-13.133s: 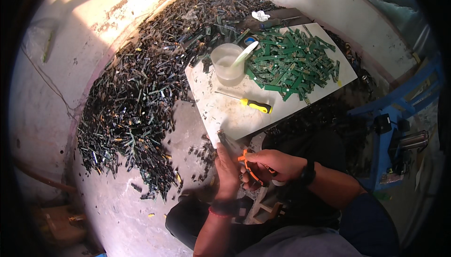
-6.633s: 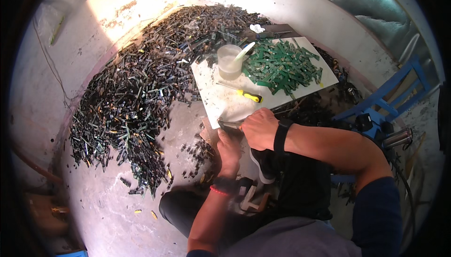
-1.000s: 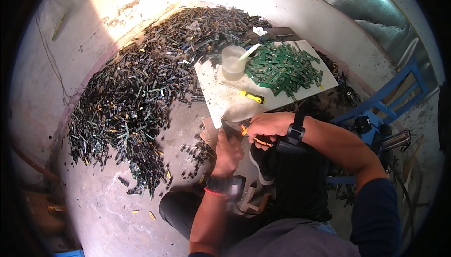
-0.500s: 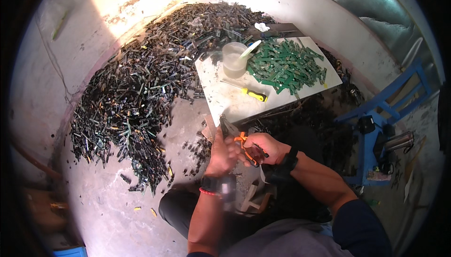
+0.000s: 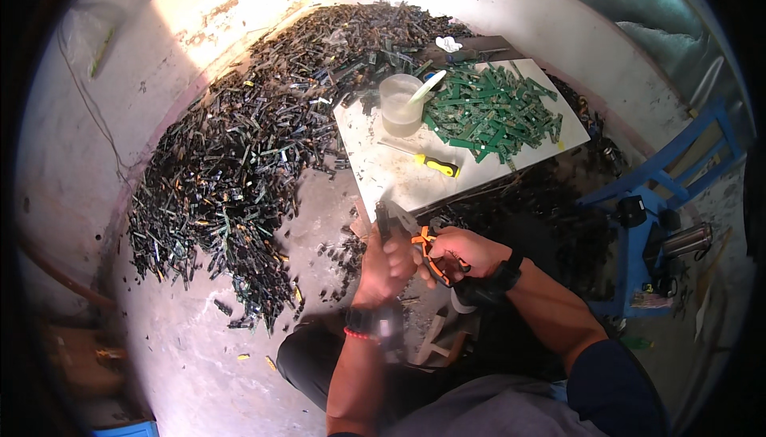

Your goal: The person sits on the floor and uses pliers to remove components from small green circuit boards. The removed parts are dropped onto a large pile on the floor, while the processed boards are placed on a nearby table.

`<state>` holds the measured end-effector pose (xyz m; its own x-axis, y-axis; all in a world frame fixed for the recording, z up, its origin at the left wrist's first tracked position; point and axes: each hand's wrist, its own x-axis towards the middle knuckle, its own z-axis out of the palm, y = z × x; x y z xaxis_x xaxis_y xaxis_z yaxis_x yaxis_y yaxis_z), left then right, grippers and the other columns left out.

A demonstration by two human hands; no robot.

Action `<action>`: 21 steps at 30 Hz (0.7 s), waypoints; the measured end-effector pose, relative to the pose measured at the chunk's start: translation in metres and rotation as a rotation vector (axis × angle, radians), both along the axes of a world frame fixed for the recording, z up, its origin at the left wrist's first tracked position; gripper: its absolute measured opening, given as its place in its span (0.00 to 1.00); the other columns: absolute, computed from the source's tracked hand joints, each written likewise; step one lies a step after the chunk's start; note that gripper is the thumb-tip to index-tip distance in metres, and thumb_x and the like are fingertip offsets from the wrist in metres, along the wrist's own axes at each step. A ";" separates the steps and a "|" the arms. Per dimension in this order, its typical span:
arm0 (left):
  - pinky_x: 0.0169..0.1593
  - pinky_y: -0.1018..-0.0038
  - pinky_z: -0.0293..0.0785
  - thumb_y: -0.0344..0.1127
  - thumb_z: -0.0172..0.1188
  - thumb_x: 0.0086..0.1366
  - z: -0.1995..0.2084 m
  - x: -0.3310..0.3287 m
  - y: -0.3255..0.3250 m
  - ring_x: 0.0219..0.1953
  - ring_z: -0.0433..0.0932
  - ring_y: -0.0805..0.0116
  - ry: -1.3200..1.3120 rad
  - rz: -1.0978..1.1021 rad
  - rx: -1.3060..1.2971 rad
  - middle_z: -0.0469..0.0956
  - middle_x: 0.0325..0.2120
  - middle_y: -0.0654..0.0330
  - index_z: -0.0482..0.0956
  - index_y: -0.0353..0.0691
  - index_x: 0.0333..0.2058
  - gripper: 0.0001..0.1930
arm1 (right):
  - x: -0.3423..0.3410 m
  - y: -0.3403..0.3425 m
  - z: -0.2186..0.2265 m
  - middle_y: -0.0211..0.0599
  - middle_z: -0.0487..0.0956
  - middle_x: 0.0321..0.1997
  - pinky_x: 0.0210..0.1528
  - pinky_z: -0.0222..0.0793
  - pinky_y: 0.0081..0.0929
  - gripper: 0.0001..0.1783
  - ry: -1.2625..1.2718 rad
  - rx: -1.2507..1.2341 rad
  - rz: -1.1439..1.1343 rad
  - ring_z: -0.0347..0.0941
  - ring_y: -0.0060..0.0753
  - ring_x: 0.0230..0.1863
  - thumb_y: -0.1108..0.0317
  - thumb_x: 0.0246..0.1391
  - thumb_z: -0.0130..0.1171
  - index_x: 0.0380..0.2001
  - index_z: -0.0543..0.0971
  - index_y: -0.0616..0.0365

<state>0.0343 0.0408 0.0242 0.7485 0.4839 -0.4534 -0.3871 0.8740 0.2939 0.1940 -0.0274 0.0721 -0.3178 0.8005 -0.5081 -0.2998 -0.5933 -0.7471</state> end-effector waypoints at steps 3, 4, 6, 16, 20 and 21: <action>0.13 0.80 0.42 0.61 0.31 0.68 -0.012 -0.001 0.002 0.09 0.44 0.79 -0.055 -0.011 0.050 0.50 0.09 0.72 0.58 0.50 0.18 0.27 | 0.000 0.000 0.002 0.36 0.77 0.22 0.14 0.56 0.16 0.10 -0.188 0.081 0.037 0.67 0.21 0.16 0.66 0.51 0.46 0.33 0.72 0.59; 0.13 0.80 0.42 0.61 0.31 0.68 -0.015 -0.002 0.003 0.09 0.44 0.79 -0.039 -0.005 0.031 0.50 0.09 0.72 0.58 0.50 0.18 0.27 | 0.001 0.000 0.002 0.35 0.77 0.23 0.16 0.57 0.15 0.10 -0.236 0.099 0.070 0.67 0.19 0.17 0.67 0.52 0.45 0.34 0.72 0.59; 0.14 0.79 0.42 0.61 0.31 0.68 -0.018 0.000 0.004 0.10 0.44 0.78 -0.011 0.002 -0.007 0.49 0.09 0.72 0.57 0.50 0.18 0.26 | 0.002 -0.001 0.000 0.34 0.76 0.22 0.17 0.59 0.16 0.10 -0.338 0.141 0.113 0.68 0.19 0.18 0.68 0.51 0.45 0.34 0.72 0.60; 0.12 0.81 0.46 0.59 0.35 0.68 -0.014 0.002 -0.001 0.10 0.49 0.79 0.174 0.060 0.064 0.54 0.12 0.73 0.64 0.50 0.25 0.22 | -0.002 -0.007 -0.011 0.47 0.75 0.24 0.29 0.69 0.40 0.10 -1.519 0.641 0.205 0.73 0.48 0.26 0.67 0.45 0.52 0.29 0.70 0.64; 0.13 0.79 0.42 0.62 0.38 0.66 -0.004 0.006 -0.003 0.10 0.46 0.78 0.231 0.078 0.069 0.50 0.10 0.72 0.60 0.50 0.21 0.24 | -0.005 -0.006 -0.013 0.47 0.75 0.24 0.31 0.70 0.40 0.11 -1.628 0.658 0.197 0.74 0.49 0.27 0.66 0.45 0.53 0.28 0.70 0.64; 0.14 0.79 0.41 0.63 0.39 0.66 -0.001 0.007 -0.004 0.10 0.43 0.78 0.260 0.092 0.069 0.48 0.10 0.72 0.58 0.49 0.19 0.26 | -0.007 -0.006 -0.012 0.47 0.75 0.25 0.32 0.70 0.40 0.11 -1.653 0.639 0.206 0.74 0.48 0.28 0.66 0.44 0.54 0.28 0.70 0.64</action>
<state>0.0416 0.0367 0.0231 0.5627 0.5805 -0.5885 -0.3673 0.8134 0.4511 0.1871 -0.0338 0.0604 0.0402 0.9988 -0.0283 0.9614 -0.0464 -0.2713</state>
